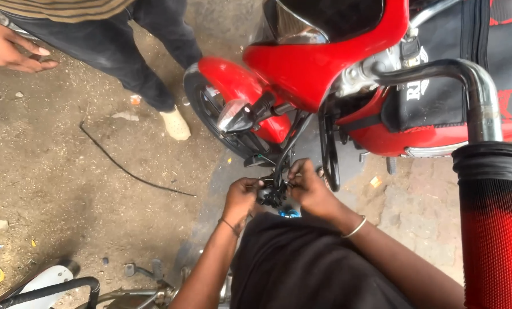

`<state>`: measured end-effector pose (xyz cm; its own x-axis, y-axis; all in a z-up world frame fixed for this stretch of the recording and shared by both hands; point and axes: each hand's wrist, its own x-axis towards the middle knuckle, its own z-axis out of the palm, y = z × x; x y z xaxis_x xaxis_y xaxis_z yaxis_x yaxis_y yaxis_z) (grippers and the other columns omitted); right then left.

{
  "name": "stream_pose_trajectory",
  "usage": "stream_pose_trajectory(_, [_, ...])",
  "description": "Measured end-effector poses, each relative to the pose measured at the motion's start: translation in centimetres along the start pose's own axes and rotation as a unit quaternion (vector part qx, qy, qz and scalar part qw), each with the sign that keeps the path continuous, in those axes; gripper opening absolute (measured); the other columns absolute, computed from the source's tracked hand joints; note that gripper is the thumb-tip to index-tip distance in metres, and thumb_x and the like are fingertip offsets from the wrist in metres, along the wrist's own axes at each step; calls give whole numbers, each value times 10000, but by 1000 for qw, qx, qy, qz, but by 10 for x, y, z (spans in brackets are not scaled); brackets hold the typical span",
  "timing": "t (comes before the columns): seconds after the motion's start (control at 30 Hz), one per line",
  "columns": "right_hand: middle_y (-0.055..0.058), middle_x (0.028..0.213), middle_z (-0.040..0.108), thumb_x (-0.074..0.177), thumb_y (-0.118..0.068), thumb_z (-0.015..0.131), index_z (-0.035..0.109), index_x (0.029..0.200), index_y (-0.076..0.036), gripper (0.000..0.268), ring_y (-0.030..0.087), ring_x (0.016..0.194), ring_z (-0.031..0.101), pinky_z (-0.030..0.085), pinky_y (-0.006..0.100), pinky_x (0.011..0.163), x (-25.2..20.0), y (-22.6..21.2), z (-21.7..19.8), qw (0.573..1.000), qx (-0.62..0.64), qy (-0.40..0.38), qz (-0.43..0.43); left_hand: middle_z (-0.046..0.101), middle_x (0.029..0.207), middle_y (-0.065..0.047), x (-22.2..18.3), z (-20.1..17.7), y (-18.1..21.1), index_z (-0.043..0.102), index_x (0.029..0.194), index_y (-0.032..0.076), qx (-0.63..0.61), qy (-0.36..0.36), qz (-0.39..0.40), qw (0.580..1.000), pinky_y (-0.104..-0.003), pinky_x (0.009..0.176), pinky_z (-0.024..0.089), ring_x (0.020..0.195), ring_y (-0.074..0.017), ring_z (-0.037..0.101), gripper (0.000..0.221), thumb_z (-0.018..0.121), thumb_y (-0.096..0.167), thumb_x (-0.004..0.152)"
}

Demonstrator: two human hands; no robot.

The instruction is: The person works on the handlebar switch assembly of a red motorcycle, manipulating a small black component and a cable near the headlight area. They use a thin metal rod to work inside the switch housing, reposition the component, and route the cable along the handlebar.

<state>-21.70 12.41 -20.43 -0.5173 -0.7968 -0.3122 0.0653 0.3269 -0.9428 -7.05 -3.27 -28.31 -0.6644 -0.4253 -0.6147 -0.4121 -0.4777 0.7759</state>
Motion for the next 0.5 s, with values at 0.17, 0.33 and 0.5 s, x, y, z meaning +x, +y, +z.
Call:
stream_pose_trajectory(0.17, [57, 1109, 520, 740, 208, 525, 432, 1238, -66, 576, 191, 959, 612, 559, 361, 884, -2, 6, -4, 977, 200, 23, 75, 738, 778, -145, -47, 23, 50, 649, 1023, -32, 190, 152, 87, 966, -327, 642, 532, 679, -200, 672, 212, 694, 166, 963])
stream_pose_trajectory(0.33, [92, 1133, 696, 909, -14, 660, 514, 1288, -54, 408, 156, 1093, 678, 530, 333, 982, -4, 17, -8, 989, 18, -136, 56, 740, 830, -219, -56, 20, 61, 564, 1060, -34, 213, 222, 193, 932, -400, 637, 560, 750, -330, 759, 213, 660, 129, 962])
stream_pose_trajectory(0.5, [132, 995, 753, 999, -153, 622, 628, 1209, -66, 227, 261, 968, 707, 534, 383, 862, -16, 12, -9, 976, -190, -59, -89, 741, 820, -233, -55, 13, 67, 565, 1041, -42, 233, 241, 197, 921, -399, 653, 560, 751, -330, 760, 214, 670, 122, 952])
